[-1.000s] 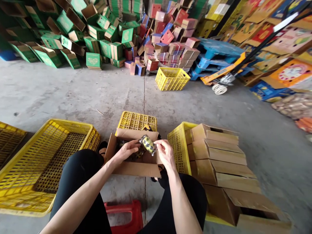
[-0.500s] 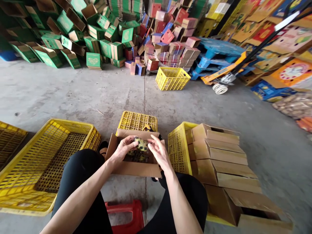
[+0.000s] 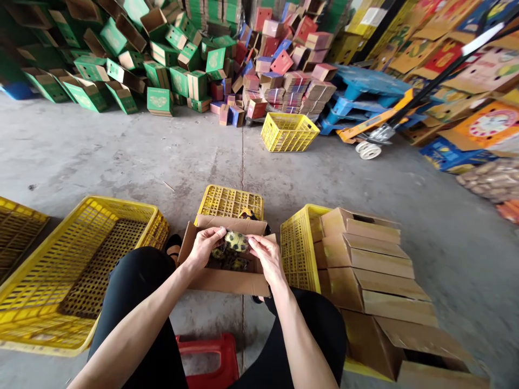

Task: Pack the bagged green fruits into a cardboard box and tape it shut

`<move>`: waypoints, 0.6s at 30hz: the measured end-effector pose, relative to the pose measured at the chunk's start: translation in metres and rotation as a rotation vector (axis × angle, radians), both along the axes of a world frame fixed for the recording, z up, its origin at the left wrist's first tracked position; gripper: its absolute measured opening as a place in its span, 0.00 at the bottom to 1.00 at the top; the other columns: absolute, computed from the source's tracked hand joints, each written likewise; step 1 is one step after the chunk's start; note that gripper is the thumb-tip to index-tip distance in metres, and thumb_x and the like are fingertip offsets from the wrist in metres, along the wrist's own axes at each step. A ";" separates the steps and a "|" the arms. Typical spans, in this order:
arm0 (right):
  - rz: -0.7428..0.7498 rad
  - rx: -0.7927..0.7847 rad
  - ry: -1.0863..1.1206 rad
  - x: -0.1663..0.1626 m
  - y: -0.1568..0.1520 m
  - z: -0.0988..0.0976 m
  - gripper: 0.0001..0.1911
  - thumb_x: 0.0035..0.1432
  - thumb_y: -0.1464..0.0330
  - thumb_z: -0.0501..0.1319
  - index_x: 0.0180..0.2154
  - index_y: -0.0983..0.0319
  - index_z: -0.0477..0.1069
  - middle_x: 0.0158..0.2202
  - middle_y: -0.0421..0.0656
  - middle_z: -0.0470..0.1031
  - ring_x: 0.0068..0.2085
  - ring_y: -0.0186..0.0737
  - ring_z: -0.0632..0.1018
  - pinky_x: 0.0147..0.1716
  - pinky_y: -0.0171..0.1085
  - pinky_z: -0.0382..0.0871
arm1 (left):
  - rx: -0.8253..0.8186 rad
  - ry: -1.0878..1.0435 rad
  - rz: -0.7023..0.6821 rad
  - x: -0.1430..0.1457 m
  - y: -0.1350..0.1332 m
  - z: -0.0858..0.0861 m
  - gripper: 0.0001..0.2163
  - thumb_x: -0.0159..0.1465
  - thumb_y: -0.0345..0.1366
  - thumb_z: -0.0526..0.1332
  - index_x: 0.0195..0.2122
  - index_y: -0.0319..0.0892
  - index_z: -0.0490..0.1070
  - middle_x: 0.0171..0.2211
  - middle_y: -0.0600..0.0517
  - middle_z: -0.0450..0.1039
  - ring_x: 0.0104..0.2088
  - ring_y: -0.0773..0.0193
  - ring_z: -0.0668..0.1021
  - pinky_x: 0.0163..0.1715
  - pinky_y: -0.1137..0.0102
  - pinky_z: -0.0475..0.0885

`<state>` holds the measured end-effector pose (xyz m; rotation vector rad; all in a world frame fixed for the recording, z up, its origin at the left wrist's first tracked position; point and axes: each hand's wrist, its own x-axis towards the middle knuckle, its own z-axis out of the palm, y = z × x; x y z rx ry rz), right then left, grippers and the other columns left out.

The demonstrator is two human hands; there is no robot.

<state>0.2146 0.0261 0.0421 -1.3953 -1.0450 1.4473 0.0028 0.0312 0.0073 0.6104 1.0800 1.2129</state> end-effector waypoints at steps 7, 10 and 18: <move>-0.001 0.069 -0.049 0.002 0.002 -0.004 0.24 0.53 0.47 0.73 0.43 0.57 0.85 0.45 0.48 0.86 0.49 0.54 0.85 0.51 0.51 0.80 | -0.007 0.008 -0.017 0.000 0.000 0.001 0.24 0.52 0.57 0.77 0.36 0.41 0.82 0.36 0.48 0.82 0.38 0.60 0.81 0.40 0.70 0.77; 0.014 0.220 -0.112 0.006 0.004 -0.004 0.20 0.57 0.50 0.71 0.43 0.57 0.86 0.48 0.48 0.86 0.52 0.54 0.84 0.58 0.52 0.77 | -0.085 0.044 -0.066 -0.001 -0.001 0.002 0.31 0.55 0.63 0.73 0.49 0.43 0.81 0.44 0.44 0.83 0.46 0.54 0.84 0.44 0.65 0.80; 0.238 0.337 -0.141 0.000 0.000 -0.001 0.12 0.64 0.56 0.66 0.44 0.53 0.85 0.57 0.45 0.82 0.67 0.52 0.73 0.67 0.52 0.68 | -0.187 -0.158 -0.240 -0.001 -0.005 0.005 0.26 0.57 0.55 0.76 0.50 0.42 0.80 0.47 0.42 0.83 0.44 0.54 0.85 0.43 0.65 0.82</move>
